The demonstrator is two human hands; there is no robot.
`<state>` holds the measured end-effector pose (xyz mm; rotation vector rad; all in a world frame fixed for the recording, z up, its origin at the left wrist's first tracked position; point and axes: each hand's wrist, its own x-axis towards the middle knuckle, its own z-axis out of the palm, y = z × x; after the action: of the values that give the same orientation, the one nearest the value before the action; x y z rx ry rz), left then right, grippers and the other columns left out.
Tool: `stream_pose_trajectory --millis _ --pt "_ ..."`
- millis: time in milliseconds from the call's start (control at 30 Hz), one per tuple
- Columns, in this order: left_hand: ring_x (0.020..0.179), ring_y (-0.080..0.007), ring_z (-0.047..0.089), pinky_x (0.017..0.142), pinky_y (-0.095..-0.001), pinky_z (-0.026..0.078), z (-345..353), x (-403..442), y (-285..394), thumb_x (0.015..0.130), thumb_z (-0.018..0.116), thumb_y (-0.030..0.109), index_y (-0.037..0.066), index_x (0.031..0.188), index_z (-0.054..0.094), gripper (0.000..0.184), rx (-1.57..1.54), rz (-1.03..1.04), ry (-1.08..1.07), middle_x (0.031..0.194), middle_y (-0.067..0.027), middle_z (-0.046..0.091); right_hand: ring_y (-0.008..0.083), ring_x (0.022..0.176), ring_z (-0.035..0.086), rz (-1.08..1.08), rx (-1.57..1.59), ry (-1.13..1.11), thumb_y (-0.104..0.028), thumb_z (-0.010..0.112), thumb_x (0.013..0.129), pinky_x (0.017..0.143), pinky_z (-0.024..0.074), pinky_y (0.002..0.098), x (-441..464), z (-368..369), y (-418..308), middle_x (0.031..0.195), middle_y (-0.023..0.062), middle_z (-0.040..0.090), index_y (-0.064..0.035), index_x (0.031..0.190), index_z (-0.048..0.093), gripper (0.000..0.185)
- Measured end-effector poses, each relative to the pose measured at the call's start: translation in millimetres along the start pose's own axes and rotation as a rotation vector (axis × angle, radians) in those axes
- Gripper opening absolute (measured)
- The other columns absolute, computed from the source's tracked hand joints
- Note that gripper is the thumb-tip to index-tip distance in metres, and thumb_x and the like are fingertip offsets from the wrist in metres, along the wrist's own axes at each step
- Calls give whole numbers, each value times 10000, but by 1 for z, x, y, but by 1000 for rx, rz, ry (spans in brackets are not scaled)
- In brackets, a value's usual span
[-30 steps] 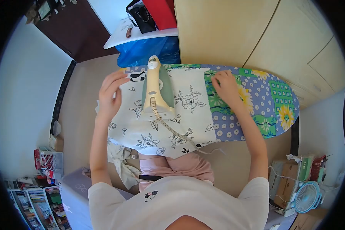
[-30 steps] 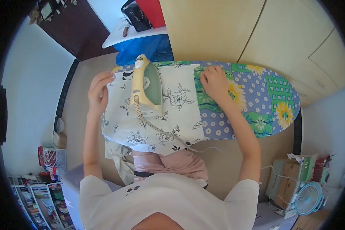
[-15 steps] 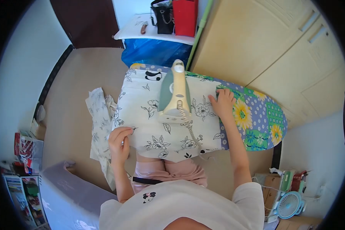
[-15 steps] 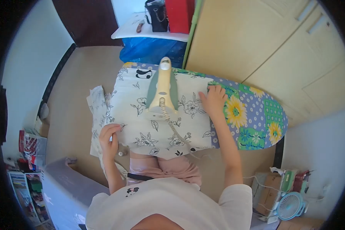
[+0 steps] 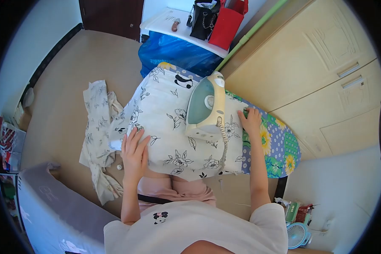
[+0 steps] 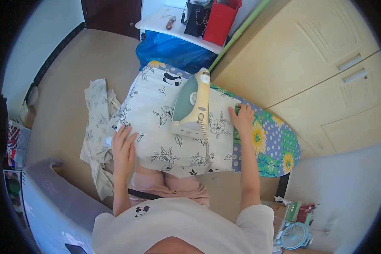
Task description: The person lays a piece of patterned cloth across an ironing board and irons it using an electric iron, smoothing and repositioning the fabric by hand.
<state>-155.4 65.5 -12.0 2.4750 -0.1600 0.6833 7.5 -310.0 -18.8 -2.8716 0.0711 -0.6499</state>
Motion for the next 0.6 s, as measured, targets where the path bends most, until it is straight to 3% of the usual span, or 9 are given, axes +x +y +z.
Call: stream_pose_trajectory --millis 133,233,300,400,600 --pt "1178 -273 368 990 -461 217 -1 -1 3 786 505 92 69 1051 562 272 14 -14 -30 1189 -98 468 310 949 427 23 13 -124 -321 581 761 812 321 452 9 12 8 848 115 533 -43 864 528 301" --pt "1188 -276 353 993 -464 210 -4 -1 2 789 505 103 74 1075 545 291 24 -6 -68 1211 -101 447 294 871 479 35 -13 -211 -311 574 773 760 366 410 16 11 7 818 122 547 -39 844 530 285" --pt "1189 -278 352 995 -463 208 -5 -1 2 788 509 109 75 1082 541 297 31 -3 -77 1213 -101 445 289 742 528 217 493 -195 -310 543 798 660 405 375 21 20 15 767 132 563 -26 834 526 287" --pt "1193 -280 347 1000 -465 198 -5 -2 4 786 519 127 80 1092 535 310 38 -3 -90 1216 -97 442 314 655 543 140 545 -116 -312 501 824 586 409 370 16 20 7 721 156 568 -18 837 516 294" --pt "1205 -276 335 1006 -498 159 -8 -1 12 773 549 166 94 1105 534 339 80 -6 -99 1231 -86 437 370 736 542 150 231 -95 -302 450 848 620 416 414 10 6 -10 775 192 578 -18 848 513 290"
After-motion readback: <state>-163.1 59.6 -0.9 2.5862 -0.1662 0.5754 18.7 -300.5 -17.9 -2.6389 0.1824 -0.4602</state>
